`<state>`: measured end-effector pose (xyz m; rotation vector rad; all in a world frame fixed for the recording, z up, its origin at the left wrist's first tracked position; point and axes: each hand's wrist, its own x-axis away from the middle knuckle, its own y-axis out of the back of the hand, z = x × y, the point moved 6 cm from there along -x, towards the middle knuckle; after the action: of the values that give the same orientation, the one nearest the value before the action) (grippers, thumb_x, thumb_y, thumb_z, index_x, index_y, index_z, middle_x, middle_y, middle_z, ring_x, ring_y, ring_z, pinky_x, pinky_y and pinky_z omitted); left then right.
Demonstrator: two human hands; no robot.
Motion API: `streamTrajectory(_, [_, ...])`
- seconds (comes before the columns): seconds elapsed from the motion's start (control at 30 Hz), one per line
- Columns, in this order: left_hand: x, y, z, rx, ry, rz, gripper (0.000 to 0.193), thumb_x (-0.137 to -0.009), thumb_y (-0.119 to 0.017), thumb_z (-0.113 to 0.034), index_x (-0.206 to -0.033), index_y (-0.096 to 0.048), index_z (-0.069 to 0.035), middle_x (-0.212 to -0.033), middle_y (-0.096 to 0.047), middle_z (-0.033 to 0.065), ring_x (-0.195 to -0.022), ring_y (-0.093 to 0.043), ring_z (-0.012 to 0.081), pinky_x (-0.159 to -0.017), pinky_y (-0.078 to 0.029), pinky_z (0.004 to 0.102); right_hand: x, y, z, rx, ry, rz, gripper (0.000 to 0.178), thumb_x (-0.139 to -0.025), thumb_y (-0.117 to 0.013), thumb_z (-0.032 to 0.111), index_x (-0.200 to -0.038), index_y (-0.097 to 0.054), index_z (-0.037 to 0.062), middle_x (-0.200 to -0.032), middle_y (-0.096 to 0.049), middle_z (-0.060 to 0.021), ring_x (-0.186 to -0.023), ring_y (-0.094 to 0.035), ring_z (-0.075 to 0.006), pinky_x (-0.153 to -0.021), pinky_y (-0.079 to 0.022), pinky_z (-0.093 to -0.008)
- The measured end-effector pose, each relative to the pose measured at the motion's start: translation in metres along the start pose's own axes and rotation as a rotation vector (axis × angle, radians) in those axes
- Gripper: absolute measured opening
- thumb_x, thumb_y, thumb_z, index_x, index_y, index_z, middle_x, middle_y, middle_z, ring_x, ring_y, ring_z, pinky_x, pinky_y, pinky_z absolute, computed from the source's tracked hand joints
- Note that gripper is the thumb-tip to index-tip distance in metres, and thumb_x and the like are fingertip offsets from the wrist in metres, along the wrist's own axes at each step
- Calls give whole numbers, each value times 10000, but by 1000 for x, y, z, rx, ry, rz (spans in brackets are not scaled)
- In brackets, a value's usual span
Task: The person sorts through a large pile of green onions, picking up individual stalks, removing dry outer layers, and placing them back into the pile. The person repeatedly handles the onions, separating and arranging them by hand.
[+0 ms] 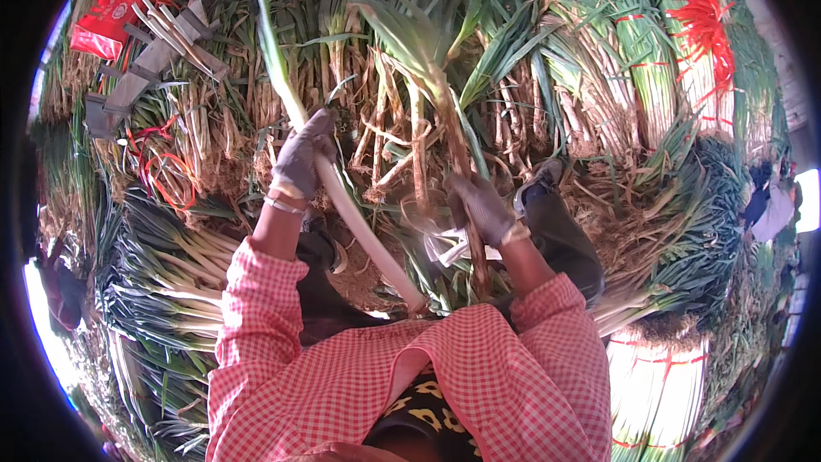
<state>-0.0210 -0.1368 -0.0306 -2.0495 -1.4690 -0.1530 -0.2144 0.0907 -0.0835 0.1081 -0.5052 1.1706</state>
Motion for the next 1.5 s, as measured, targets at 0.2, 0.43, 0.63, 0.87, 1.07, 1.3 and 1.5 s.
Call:
streamTrajectory(0.2, [15, -35, 23, 13, 81, 364, 310, -857, -711, -342, -1024, -615, -99, -754, -607, -13, -501, -477, 42, -475, -457, 161, 88, -32, -29, 635, 33, -111, 296, -890, -646, 281, -967, -567, 7, -658, -541, -51, -609, -541, -132, -549, -418, -301])
streamTrajectory(0.43, [47, -51, 21, 201, 232, 547, 229, -896, -672, -209, -1052, -638, -46, -725, -599, -19, -494, -475, 20, -414, -401, 164, 43, -79, 85, 926, 525, -99, 416, -909, -575, 442, -887, -656, 34, -653, -586, -152, -503, -554, -269, -517, -442, -415])
streamTrajectory(0.63, [54, -50, 10, 126, 174, 569, 258, -914, -650, -264, -1059, -623, -52, -698, -555, -64, -495, -426, -5, -447, -405, 160, 30, -116, 119, 956, 761, -299, 397, -933, -547, 385, -739, -682, 66, -598, -601, -149, -535, -600, -333, -488, -446, -405])
streamTrajectory(0.87, [55, -53, 20, 102, 233, 545, 217, -881, -695, -265, -954, -624, -73, -584, -495, -84, -452, -423, 17, -434, -387, 178, 37, -102, 95, 781, 861, -411, 316, -946, -542, 248, -747, -661, 34, -560, -578, -108, -476, -565, -204, -452, -404, -334])
streamTrajectory(1.07, [55, -60, 28, 70, 238, 569, 213, -896, -674, -290, -979, -625, -100, -564, -467, -85, -455, -431, 37, -440, -379, 186, 27, -67, 41, -42, 131, -516, 336, -974, -542, 262, -799, -651, -3, -685, -528, 74, -613, -412, -33, -527, -352, -232])
streamTrajectory(1.3, [55, -63, 24, -1, 184, 594, 227, -906, -652, -284, -986, -626, -74, -600, -495, -63, -500, -472, 47, -453, -408, 181, 69, -103, 115, 1184, 1064, -382, 489, -669, -816, 170, -1106, -605, 103, -964, -608, -113, -859, -619, -291, -721, -510, -375])
streamTrajectory(1.5, [57, -70, 21, -3, 129, 577, 211, -909, -656, -253, -974, -633, -53, -596, -501, -56, -489, -458, 45, -432, -378, 183, 66, -106, 120, 1423, 992, -333, 275, -691, -783, 203, -891, -615, 119, -739, -590, -65, -619, -599, -264, -538, -471, -392])
